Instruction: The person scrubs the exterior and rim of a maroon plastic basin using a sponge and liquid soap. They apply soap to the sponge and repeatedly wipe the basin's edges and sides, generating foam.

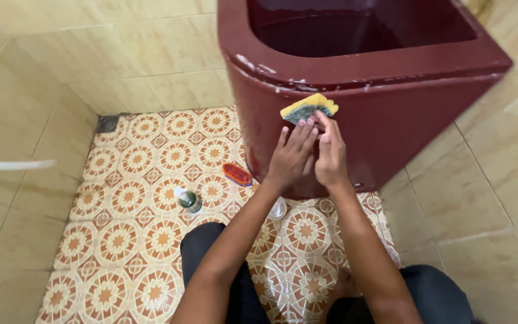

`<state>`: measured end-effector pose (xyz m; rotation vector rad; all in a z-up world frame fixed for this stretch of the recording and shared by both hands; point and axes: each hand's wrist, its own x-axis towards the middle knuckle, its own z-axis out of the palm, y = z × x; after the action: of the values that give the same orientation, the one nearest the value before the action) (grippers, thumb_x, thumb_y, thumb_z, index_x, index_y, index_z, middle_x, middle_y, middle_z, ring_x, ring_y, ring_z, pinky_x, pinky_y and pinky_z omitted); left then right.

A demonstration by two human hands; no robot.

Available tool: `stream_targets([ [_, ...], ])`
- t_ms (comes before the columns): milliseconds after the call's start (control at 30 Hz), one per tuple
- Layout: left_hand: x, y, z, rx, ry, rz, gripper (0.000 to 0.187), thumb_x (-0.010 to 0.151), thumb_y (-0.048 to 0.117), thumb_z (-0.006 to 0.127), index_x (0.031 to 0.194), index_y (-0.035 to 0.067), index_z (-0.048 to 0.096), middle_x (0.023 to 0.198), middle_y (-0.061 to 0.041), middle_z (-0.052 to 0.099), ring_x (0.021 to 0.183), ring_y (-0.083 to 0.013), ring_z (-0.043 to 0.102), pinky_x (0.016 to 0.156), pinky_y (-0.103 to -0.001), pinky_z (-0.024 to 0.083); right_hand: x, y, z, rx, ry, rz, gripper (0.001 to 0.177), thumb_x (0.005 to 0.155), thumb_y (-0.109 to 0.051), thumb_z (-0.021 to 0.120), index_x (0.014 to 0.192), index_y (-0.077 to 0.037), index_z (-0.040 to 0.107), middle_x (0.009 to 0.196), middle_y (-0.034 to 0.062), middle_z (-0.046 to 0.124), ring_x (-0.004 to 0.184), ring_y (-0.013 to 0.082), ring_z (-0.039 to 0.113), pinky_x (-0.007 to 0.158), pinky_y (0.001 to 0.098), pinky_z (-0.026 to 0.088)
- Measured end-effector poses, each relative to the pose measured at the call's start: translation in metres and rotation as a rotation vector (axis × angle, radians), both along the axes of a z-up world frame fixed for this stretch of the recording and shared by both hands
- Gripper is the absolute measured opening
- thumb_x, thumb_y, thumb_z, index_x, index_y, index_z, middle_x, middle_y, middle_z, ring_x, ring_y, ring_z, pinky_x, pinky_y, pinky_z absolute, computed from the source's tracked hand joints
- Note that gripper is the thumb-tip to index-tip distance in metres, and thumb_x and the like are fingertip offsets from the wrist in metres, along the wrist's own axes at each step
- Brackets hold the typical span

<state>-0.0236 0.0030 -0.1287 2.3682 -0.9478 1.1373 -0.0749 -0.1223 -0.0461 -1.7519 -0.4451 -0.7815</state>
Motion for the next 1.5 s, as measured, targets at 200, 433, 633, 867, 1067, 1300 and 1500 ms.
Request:
stream_targets([
  [200, 0.015, 0.000, 0.021, -0.111, -0.125, 0.111, 0.067, 0.103, 0.037, 0.061, 0.158, 0.006, 0.038, 0.165, -0.014, 0.035, 0.155, -0.0299, 0.034, 0.129, -0.057, 0.016, -0.012, 0.004, 0.037, -0.064, 0.035, 0.023, 0.070, 0.111, -0.052, 0.036, 0.149, 0.006, 0.043, 0.139, 0.0228, 0.061, 0.131, 0.0326, 0.061, 0.106, 0.0409, 0.050],
  [433, 0.013, 0.017, 0.064, -0.337, -0.052, 0.253, 0.069, 0.101, 0.039, 0.063, 0.155, 0.003, 0.038, 0.161, -0.016, 0.038, 0.151, -0.0312, 0.037, 0.120, -0.055, 0.025, -0.004, 0.004, 0.052, -0.202, -0.234, -0.302, 0.056, 0.114, -0.046, 0.040, 0.148, -0.002, 0.051, 0.156, 0.0208, 0.052, 0.150, 0.0345, 0.046, 0.129, 0.0503, 0.034],
  [633, 0.032, 0.042, 0.070, -0.524, -0.063, 0.123, 0.057, 0.105, 0.033, 0.060, 0.152, 0.007, 0.042, 0.160, -0.012, 0.043, 0.152, -0.0346, 0.041, 0.125, -0.048, 0.033, 0.018, 0.016, 0.039, -0.387, -0.102, -0.316, 0.065, 0.115, -0.045, 0.046, 0.163, -0.001, 0.038, 0.174, 0.0232, 0.016, 0.163, 0.0463, 0.006, 0.132, 0.0631, 0.007],
  [867, 0.059, 0.064, -0.003, -0.765, 0.251, 0.187, 0.067, 0.105, 0.035, 0.054, 0.157, -0.003, 0.033, 0.154, -0.027, 0.039, 0.143, -0.0449, 0.041, 0.120, -0.050, 0.034, 0.026, 0.013, 0.026, -0.463, -0.099, -0.404, 0.067, 0.114, -0.044, 0.052, 0.165, -0.005, 0.035, 0.174, 0.0172, 0.021, 0.164, 0.0451, 0.008, 0.135, 0.0620, 0.014],
  [1067, 0.093, 0.075, -0.149, -0.989, 0.740, 0.299, 0.062, 0.110, 0.040, 0.033, 0.157, 0.000, 0.038, 0.151, -0.026, 0.041, 0.139, -0.0408, 0.046, 0.117, -0.043, 0.036, 0.026, 0.015, 0.024, -0.490, -0.104, -0.419, 0.072, 0.112, -0.045, 0.056, 0.166, -0.005, 0.032, 0.174, 0.0180, 0.020, 0.164, 0.0455, 0.007, 0.135, 0.0622, 0.014],
  [1300, 0.110, 0.069, -0.185, -1.226, 0.847, 0.425, 0.067, 0.104, 0.048, 0.029, 0.144, -0.001, 0.052, 0.145, -0.025, 0.055, 0.137, -0.0405, 0.047, 0.114, -0.045, 0.032, 0.020, 0.009, 0.035, -0.579, -0.103, -0.439, 0.070, 0.110, -0.040, 0.062, 0.165, -0.005, 0.036, 0.173, 0.0178, 0.025, 0.163, 0.0439, 0.012, 0.135, 0.0597, 0.016],
  [1500, 0.094, 0.059, -0.033, -1.172, 0.572, 0.095, 0.072, 0.110, 0.051, 0.020, 0.154, -0.002, 0.038, 0.160, -0.025, 0.039, 0.150, -0.0406, 0.036, 0.124, -0.047, 0.025, 0.007, -0.006, 0.051, -0.424, -0.068, -0.310, 0.070, 0.107, -0.033, 0.065, 0.163, -0.003, 0.037, 0.171, 0.0156, 0.035, 0.164, 0.0387, 0.023, 0.137, 0.0562, 0.019],
])
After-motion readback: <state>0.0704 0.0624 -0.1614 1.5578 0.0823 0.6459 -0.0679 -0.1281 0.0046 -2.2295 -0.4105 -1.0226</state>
